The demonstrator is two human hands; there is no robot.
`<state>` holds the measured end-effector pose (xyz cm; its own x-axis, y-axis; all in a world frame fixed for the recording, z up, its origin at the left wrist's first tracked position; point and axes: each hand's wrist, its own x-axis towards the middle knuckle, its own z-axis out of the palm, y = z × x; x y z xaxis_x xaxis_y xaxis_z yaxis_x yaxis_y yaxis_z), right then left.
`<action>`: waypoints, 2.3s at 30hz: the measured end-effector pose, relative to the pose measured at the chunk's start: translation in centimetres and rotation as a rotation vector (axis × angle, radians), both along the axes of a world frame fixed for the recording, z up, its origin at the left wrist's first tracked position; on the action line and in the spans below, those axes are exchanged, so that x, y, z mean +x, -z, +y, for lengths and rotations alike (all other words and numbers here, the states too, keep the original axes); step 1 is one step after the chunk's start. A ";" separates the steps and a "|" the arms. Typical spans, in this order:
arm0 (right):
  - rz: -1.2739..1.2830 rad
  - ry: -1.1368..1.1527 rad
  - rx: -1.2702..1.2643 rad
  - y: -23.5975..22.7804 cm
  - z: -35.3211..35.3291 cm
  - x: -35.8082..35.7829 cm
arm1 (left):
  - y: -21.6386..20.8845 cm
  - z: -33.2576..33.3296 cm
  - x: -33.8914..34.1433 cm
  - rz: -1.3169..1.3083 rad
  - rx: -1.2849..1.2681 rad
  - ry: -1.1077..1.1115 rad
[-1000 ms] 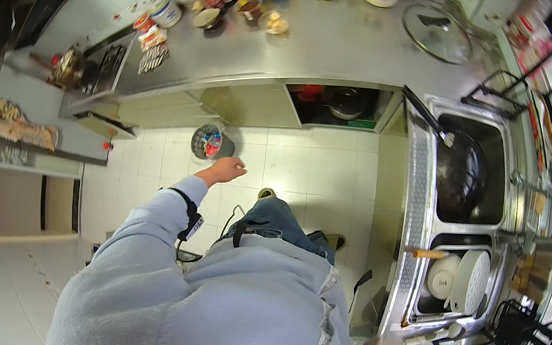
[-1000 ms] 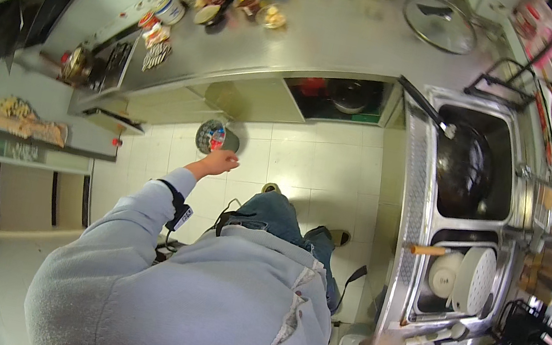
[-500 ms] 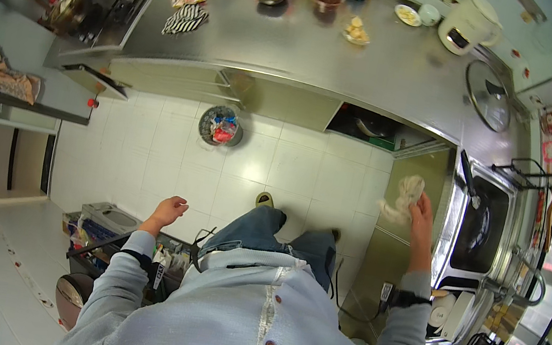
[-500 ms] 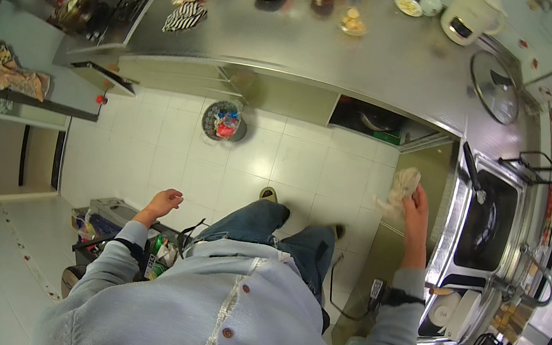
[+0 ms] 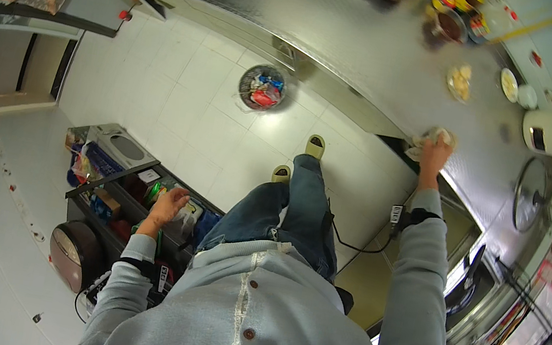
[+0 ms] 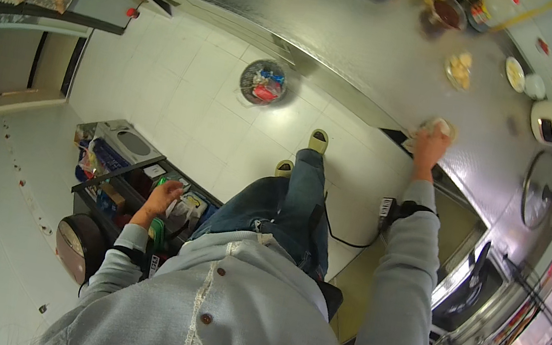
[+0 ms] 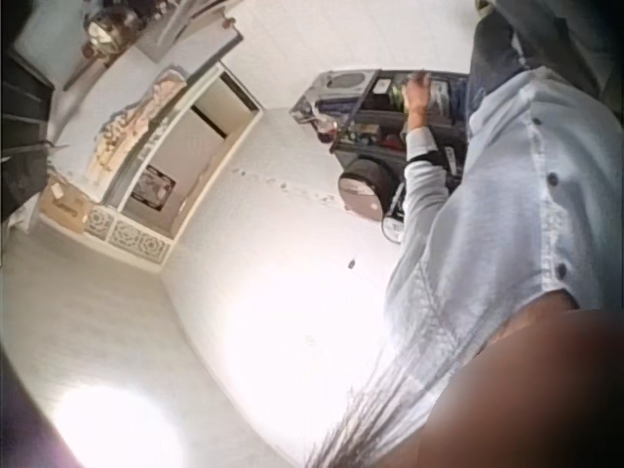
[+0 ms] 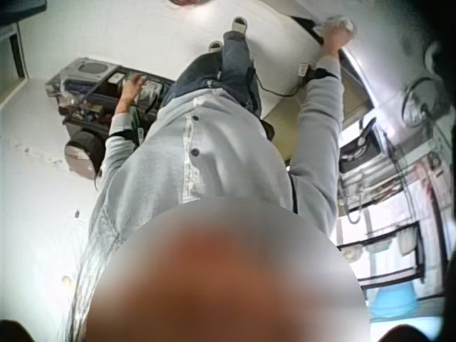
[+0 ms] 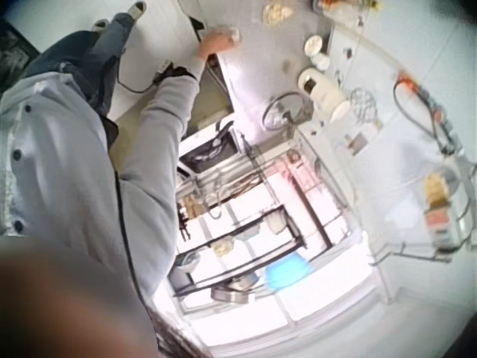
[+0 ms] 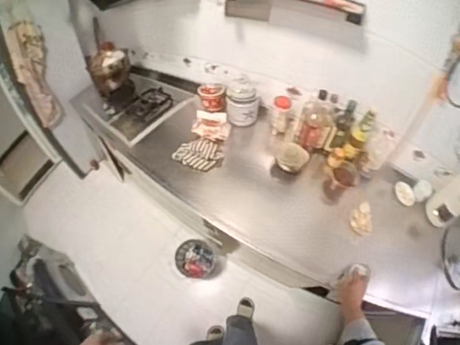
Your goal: The person washes a frying pan in the sink using a scrubber and running water, then rinses it. They wipe the countertop and stove with a cloth, rearrange several containers and bowls, and continue wiping the sink area and countertop.
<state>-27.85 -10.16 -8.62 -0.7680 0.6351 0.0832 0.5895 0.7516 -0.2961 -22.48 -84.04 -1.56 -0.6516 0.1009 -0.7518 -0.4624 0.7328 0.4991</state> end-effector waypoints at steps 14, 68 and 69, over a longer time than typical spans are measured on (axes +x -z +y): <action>0.123 -0.720 -0.317 -5.4 -30.8 -26.5 | -4.3 14.7 -19.6 0.249 0.049 0.193; 0.274 -0.835 -0.130 -3.1 -58.9 -57.8 | -3.9 -26.0 -50.8 0.159 0.356 -0.353; 0.226 -0.906 -0.249 -4.1 -60.5 -55.2 | -3.6 -27.1 -52.0 0.142 0.359 -0.337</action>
<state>-83.08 -70.63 -4.47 -0.9575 -0.1706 0.2325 -0.2734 0.7935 -0.5436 -74.52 -111.17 2.07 -0.7855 0.1034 -0.6101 -0.5530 0.3252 0.7671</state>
